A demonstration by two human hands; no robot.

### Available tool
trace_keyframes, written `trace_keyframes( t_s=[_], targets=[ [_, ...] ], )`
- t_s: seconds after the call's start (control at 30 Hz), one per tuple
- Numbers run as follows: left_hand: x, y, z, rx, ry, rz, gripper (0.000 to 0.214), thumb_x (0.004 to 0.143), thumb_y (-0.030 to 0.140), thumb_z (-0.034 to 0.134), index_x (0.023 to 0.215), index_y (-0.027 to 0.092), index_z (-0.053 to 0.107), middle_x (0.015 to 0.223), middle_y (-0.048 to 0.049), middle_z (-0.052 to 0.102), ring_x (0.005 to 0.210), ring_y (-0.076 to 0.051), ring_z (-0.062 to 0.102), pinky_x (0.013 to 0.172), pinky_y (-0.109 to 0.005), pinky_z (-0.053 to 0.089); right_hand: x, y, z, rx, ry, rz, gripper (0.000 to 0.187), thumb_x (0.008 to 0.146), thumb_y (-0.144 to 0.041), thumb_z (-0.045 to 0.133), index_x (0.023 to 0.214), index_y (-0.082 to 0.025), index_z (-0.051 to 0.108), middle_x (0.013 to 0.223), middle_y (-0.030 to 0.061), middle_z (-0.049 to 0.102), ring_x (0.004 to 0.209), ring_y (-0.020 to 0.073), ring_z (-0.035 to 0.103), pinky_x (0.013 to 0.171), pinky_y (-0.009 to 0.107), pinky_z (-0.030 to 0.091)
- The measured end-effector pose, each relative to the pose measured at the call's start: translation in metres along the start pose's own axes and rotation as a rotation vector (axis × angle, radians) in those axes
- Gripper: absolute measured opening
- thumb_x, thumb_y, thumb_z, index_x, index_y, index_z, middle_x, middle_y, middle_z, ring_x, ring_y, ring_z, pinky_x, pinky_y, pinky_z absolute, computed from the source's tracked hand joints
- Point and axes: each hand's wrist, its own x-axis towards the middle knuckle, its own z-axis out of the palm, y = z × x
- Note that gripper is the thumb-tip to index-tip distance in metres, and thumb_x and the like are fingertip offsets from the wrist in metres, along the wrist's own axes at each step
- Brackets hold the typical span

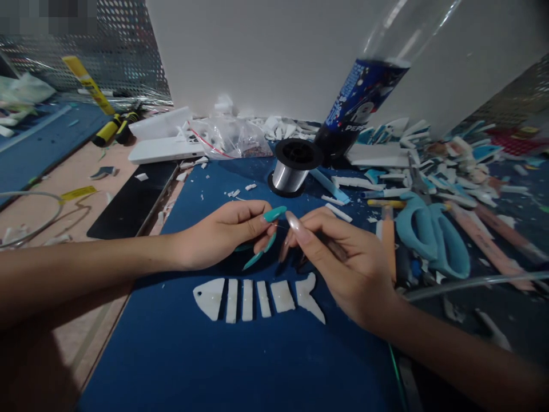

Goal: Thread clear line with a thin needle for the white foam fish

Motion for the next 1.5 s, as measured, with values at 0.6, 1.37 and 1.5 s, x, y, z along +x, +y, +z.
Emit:
trace_keyframes(
  t_s=[0.6,1.37,1.5],
  targets=[
    [0.0003,-0.0011,-0.0008,-0.034,-0.021,0.016,0.028,0.094,0.013,0.033,0.07,0.011,0.046,0.059,0.0048,0.045,0.048,0.0,0.039,0.043,-0.008,0.031,0.0015,-0.0024,0.0002,0.01,-0.014,0.007,0.026,0.089,-0.021,0.048,0.064,-0.019,0.056,0.065,0.0017,0.055,0.064,0.0133,0.05,0.058,0.027,0.041],
    [0.0007,-0.0002,-0.0004,-0.022,-0.01,0.002,0.029,0.093,0.016,0.036,0.067,0.012,0.046,0.059,0.0051,0.045,0.045,-0.001,0.036,0.042,-0.011,0.03,0.0002,-0.0013,0.0002,0.043,-0.018,0.031,0.028,0.09,-0.023,0.048,0.063,-0.02,0.054,0.067,0.0011,0.055,0.064,0.0133,0.05,0.059,0.028,0.041],
    [0.0006,-0.0003,-0.0004,-0.016,0.005,-0.005,0.029,0.093,0.017,0.036,0.066,0.013,0.046,0.058,0.0047,0.044,0.043,-0.002,0.034,0.041,-0.012,0.029,-0.0007,-0.0014,-0.0009,0.04,-0.021,0.04,0.027,0.09,-0.023,0.049,0.063,-0.02,0.054,0.067,0.0015,0.056,0.065,0.0138,0.05,0.059,0.028,0.041]
  ],
)
